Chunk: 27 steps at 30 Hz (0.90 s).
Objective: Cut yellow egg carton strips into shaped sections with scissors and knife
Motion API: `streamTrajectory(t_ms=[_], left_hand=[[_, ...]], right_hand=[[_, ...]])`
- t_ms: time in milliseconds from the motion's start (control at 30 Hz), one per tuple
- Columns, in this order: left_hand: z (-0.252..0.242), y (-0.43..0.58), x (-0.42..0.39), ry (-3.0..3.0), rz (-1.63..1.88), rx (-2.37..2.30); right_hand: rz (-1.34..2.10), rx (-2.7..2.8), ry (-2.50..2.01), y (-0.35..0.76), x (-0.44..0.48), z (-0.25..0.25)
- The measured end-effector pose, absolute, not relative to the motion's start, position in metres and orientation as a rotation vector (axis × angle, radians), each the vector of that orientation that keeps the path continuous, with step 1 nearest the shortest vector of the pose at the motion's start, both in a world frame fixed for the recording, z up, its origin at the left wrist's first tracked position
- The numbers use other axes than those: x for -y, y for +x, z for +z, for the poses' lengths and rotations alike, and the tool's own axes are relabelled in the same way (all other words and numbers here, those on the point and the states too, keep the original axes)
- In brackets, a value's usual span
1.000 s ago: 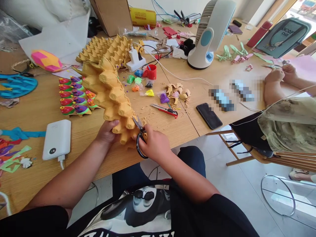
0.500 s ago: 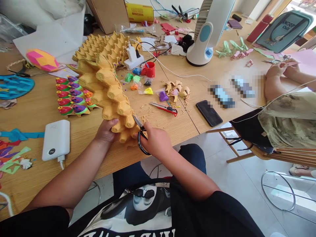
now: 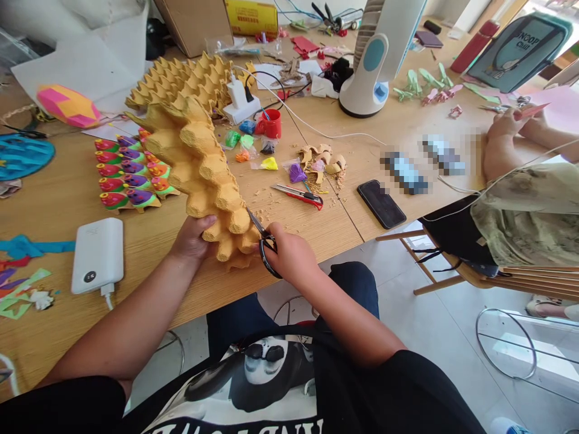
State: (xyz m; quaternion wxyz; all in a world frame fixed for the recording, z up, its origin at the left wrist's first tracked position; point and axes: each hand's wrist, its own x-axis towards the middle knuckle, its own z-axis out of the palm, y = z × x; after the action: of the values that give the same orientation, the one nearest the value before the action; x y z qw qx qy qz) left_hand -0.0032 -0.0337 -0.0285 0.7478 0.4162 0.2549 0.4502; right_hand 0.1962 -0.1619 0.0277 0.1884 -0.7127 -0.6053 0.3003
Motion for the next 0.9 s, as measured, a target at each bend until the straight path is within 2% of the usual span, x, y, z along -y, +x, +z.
streamTrajectory(t_ms=[367,900], left_hand=[[-0.019,0.0,0.035,0.889,1.026,-0.604],[-0.024,-0.001,0.034,0.935,1.0,-0.572]], right_hand=[[1.09,1.51,-1.817,0.206,0.172,0.021],[0.842,1.717,-2.04,0.187,0.17,0.039]])
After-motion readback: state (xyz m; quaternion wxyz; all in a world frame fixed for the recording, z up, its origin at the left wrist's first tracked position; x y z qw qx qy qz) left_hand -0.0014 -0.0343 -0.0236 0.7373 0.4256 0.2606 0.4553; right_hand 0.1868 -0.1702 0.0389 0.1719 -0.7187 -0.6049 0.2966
